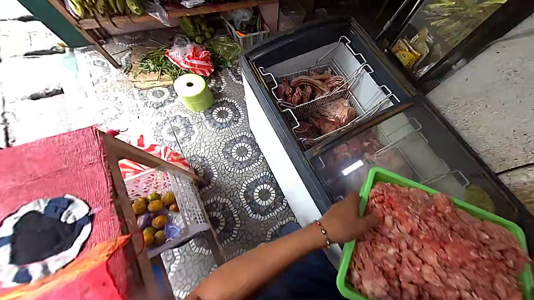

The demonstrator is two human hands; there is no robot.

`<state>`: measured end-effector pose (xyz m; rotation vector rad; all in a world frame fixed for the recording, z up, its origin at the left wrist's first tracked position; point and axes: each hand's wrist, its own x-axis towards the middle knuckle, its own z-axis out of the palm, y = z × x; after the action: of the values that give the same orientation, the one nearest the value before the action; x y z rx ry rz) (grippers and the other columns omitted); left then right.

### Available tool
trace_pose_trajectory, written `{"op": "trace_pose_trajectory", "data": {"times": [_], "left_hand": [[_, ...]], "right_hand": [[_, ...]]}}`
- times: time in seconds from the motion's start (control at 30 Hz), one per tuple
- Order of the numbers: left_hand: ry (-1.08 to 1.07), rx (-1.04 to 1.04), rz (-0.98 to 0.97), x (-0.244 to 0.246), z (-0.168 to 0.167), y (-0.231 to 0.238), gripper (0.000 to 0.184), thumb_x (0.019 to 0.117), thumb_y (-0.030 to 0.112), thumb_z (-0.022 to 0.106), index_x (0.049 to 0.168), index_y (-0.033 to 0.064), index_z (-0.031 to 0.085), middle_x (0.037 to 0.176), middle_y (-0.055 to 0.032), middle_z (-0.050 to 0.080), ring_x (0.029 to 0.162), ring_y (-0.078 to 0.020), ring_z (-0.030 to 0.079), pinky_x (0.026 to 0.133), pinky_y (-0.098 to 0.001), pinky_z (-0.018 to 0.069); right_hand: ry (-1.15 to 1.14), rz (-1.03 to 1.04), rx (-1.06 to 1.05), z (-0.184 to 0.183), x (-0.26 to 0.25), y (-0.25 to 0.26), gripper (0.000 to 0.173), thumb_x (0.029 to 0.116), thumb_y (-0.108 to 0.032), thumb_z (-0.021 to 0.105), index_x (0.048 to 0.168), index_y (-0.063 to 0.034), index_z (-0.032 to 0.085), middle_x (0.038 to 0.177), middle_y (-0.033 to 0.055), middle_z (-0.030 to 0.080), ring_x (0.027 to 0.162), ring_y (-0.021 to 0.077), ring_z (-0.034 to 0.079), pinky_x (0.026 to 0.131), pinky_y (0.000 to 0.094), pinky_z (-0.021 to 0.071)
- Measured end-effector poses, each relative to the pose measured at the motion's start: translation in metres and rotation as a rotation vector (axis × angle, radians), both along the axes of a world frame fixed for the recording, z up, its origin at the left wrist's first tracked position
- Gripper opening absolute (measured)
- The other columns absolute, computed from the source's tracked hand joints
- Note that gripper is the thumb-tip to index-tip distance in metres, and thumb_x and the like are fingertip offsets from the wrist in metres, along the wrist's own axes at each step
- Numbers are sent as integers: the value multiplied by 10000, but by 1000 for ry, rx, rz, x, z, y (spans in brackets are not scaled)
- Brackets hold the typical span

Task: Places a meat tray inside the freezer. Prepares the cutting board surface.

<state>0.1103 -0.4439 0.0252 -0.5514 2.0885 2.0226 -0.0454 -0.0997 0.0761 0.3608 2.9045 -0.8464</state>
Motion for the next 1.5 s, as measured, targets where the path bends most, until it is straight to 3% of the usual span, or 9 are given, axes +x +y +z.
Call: {"op": "trace_pose_trajectory", "data": {"times": [0.13, 0.33, 0.5, 0.63, 0.87, 1.03, 1.13, 1.27, 1.5], "left_hand": [[-9, -10, 236, 1, -12, -106, 361, 1068, 232, 499, 1276, -62, 532, 1006, -174, 646, 879, -215, 650, 827, -411, 548], [-55, -299, 542, 2, -21, -277, 378, 1110, 262, 340, 1194, -16, 581, 952, -80, 616, 819, -109, 615, 753, -327, 539], [-199, -600, 676, -10, 3, -404, 511, 1109, 353, 289, 1268, -39, 577, 1094, -132, 628, 954, -133, 617, 865, -368, 525], [-303, -699, 712, -52, 12, -464, 532, 1120, 364, 310, 1276, -63, 586, 1141, -187, 629, 993, -166, 603, 918, -399, 486], [-248, -688, 289, -210, -43, -529, 484, 1129, 253, 317, 1312, -119, 567, 1264, -289, 610, 1168, -293, 600, 1039, -465, 443], [-201, -583, -38, -333, -120, -535, 483, 1124, 256, 315, 1264, -120, 584, 1179, -306, 637, 1119, -357, 627, 1003, -519, 472], [-188, -526, -166, -382, -175, -520, 489, 1118, 258, 323, 1304, -117, 576, 1247, -322, 627, 1206, -386, 609, 1068, -527, 445], [-168, -486, -234, -414, -233, -495, 455, 1108, 205, 334, 1261, -134, 595, 1207, -327, 641, 1183, -392, 616, 1061, -525, 437], [-210, -400, -85, -406, -282, -484, 385, 1112, 186, 399, 1195, -109, 632, 1060, -258, 681, 1018, -290, 665, 976, -446, 501]], "right_hand": [[-34, 87, -113, -37, -2, -126, 397, 1075, -341, 461, 1069, 12, 642, 882, 67, 590, 724, 106, 554, 699, 392, 515], [-123, 258, -331, -105, -43, -332, 400, 1080, -251, 462, 1115, 94, 661, 1045, 257, 647, 964, 322, 618, 879, 563, 487], [-414, 383, -507, -140, -47, -472, 382, 1107, -193, 403, 1225, 89, 631, 1163, 258, 657, 1097, 318, 641, 987, 486, 496], [-590, 351, -569, -163, -57, -534, 358, 1108, -191, 407, 1202, 86, 614, 1112, 242, 642, 1038, 307, 631, 945, 468, 498], [-544, -54, -527, -207, -98, -569, 409, 1121, -186, 356, 1264, 124, 581, 1216, 306, 617, 1148, 379, 611, 1019, 512, 464], [-420, -462, -465, -234, -138, -568, 448, 1121, -216, 342, 1324, 117, 563, 1320, 320, 582, 1246, 391, 569, 1074, 532, 423], [-424, -594, -355, -249, -164, -559, 472, 1122, -209, 302, 1354, 127, 539, 1381, 326, 551, 1312, 406, 533, 1112, 537, 399], [-501, -647, -238, -273, -181, -551, 499, 1135, -194, 244, 1475, 138, 395, 1504, 347, 440, 1424, 436, 434, 1184, 542, 328], [-389, -747, -218, -299, -202, -541, 534, 1138, -277, 257, 1474, 105, 421, 1505, 310, 457, 1431, 372, 437, 1201, 476, 327]]}}
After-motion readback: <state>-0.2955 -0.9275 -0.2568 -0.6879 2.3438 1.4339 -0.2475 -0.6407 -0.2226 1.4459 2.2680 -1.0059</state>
